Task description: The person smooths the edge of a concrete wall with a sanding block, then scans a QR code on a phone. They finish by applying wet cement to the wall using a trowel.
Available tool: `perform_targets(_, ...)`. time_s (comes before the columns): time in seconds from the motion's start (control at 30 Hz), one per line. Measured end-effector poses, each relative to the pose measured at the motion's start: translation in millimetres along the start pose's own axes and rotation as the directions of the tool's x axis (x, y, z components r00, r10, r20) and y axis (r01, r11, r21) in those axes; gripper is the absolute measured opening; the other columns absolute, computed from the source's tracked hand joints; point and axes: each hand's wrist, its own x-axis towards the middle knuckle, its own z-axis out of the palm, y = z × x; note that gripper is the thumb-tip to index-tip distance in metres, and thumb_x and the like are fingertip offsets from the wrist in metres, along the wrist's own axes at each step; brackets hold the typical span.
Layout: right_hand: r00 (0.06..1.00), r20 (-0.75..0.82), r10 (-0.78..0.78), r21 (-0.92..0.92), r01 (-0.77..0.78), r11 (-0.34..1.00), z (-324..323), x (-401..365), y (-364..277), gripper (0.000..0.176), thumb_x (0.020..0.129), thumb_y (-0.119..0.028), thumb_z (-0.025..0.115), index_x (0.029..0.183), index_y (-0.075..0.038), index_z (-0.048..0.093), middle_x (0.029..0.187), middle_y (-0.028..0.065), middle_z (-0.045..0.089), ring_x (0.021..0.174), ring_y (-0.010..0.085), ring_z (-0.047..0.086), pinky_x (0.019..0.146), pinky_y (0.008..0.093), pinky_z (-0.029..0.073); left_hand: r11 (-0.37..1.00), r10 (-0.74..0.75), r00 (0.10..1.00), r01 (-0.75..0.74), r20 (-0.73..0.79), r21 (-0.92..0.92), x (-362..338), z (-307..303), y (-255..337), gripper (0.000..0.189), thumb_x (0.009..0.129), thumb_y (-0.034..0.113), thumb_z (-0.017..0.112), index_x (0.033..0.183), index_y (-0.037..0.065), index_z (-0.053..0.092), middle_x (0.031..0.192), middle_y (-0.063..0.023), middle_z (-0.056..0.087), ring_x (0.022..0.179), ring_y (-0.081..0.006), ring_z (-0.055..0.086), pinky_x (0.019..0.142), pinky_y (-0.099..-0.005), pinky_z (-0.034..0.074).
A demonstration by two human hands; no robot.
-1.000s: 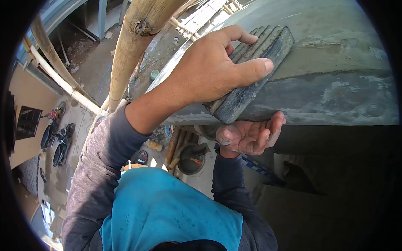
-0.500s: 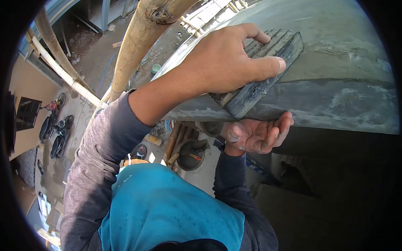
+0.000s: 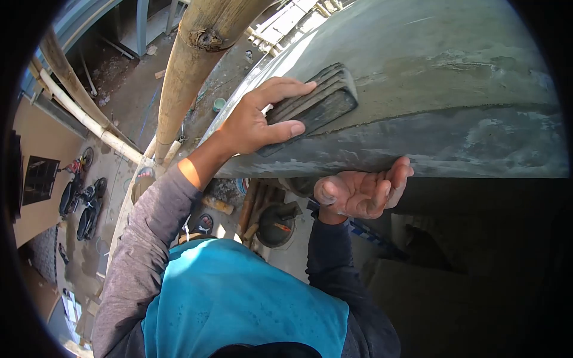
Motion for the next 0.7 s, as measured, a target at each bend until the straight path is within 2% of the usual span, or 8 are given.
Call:
perform_targets(0.03,1.000,-0.003,-0.003,-0.006,0.003,1.000,-0.5,-1.2,-0.2,0.062,0.096,-0.046,0.043,0.143,-0.007,0.030,0.143,0.0231,0.033,0.136,0.0359,0.036,0.117,0.0515,0.026,0.994,0.105,0.994,-0.105,0.001,0.007,29.1,6.3,8.5,0.055,0.082,0.026,0.073,0.132,0.009,0.058,0.120,-0.0083,0.060,0.099,-0.0161,0.059,0.089,-0.0315,0.046)
perform_targets(0.13,1.000,0.003,0.010,-0.030,-0.009,1.000,-2.5,-3.1,-0.3,0.063,0.095,-0.048,0.044,0.142,-0.007,0.032,0.142,0.0234,0.033,0.136,0.0360,0.037,0.118,0.0523,0.023,0.996,0.062,0.995,-0.057,0.075,-0.063,85.2,13.8,20.8,0.053,0.085,0.029,0.072,0.132,0.009,0.058,0.116,-0.0095,0.062,0.096,-0.0166,0.059,0.087,-0.0317,0.047)
perform_targets(0.27,1.000,-0.007,0.026,-0.049,-0.026,0.998,0.9,-2.0,-0.4,0.062,0.095,-0.050,0.045,0.141,-0.010,0.033,0.141,0.0232,0.034,0.135,0.0362,0.038,0.118,0.0531,0.020,0.967,-0.252,0.967,0.252,0.021,0.029,16.6,0.1,-45.5,0.053,0.086,0.029,0.071,0.133,0.009,0.057,0.113,-0.0097,0.064,0.090,-0.0150,0.060,0.080,-0.0304,0.049)
perform_targets(0.33,1.000,-0.012,0.019,-0.068,-0.020,0.998,-3.7,-2.8,-2.4,0.062,0.095,-0.050,0.045,0.141,-0.011,0.033,0.141,0.0230,0.034,0.134,0.0363,0.038,0.119,0.0534,0.019,0.887,-0.455,0.890,0.452,0.012,0.091,-30.4,-10.2,-49.6,0.054,0.085,0.025,0.071,0.134,0.007,0.056,0.118,-0.0109,0.062,0.095,-0.0156,0.058,0.085,-0.0324,0.048)
perform_targets(0.47,0.998,0.004,0.065,-0.073,-0.065,0.995,-4.8,-0.3,-7.4,0.060,0.096,-0.052,0.044,0.142,-0.015,0.032,0.140,0.0219,0.033,0.134,0.0364,0.039,0.118,0.0539,0.020,0.997,-0.013,0.999,0.016,0.045,-0.080,9.9,-2.1,-5.0,0.053,0.084,0.021,0.070,0.133,0.007,0.057,0.131,-0.0155,0.054,0.124,-0.0247,0.051,0.104,-0.0373,0.039)
perform_targets(0.57,0.998,-0.040,0.052,-0.017,-0.053,0.998,-0.2,8.6,-7.6,0.059,0.098,-0.050,0.040,0.142,-0.012,0.029,0.140,0.0211,0.034,0.131,0.0367,0.042,0.115,0.0522,0.029,0.943,0.332,0.942,-0.331,0.039,-0.039,105.0,21.9,43.2,0.055,0.083,0.025,0.072,0.134,0.011,0.057,0.121,-0.0148,0.058,0.113,-0.0233,0.055,0.096,-0.0328,0.044)
perform_targets(0.6,0.998,-0.042,0.045,-0.021,-0.046,0.999,-2.3,13.3,-5.5,0.059,0.098,-0.050,0.040,0.142,-0.012,0.029,0.140,0.0211,0.034,0.131,0.0367,0.042,0.115,0.0522,0.029,0.940,0.339,0.940,-0.338,0.038,-0.042,118.0,19.8,39.9,0.055,0.083,0.025,0.072,0.134,0.011,0.057,0.121,-0.0148,0.058,0.113,-0.0233,0.055,0.096,-0.0328,0.044)
perform_targets(0.7,0.998,-0.010,0.056,-0.049,-0.057,0.997,-15.6,27.3,-7.7,0.058,0.100,-0.045,0.039,0.144,-0.008,0.027,0.138,0.0175,0.039,0.125,0.0311,0.046,0.106,0.0435,0.041,1.000,-0.007,0.999,0.005,0.044,0.026,115.6,20.0,18.6,0.050,0.087,0.028,0.069,0.133,0.010,0.058,0.104,-0.0091,0.060,0.091,-0.0157,0.056,0.083,-0.0300,0.045)
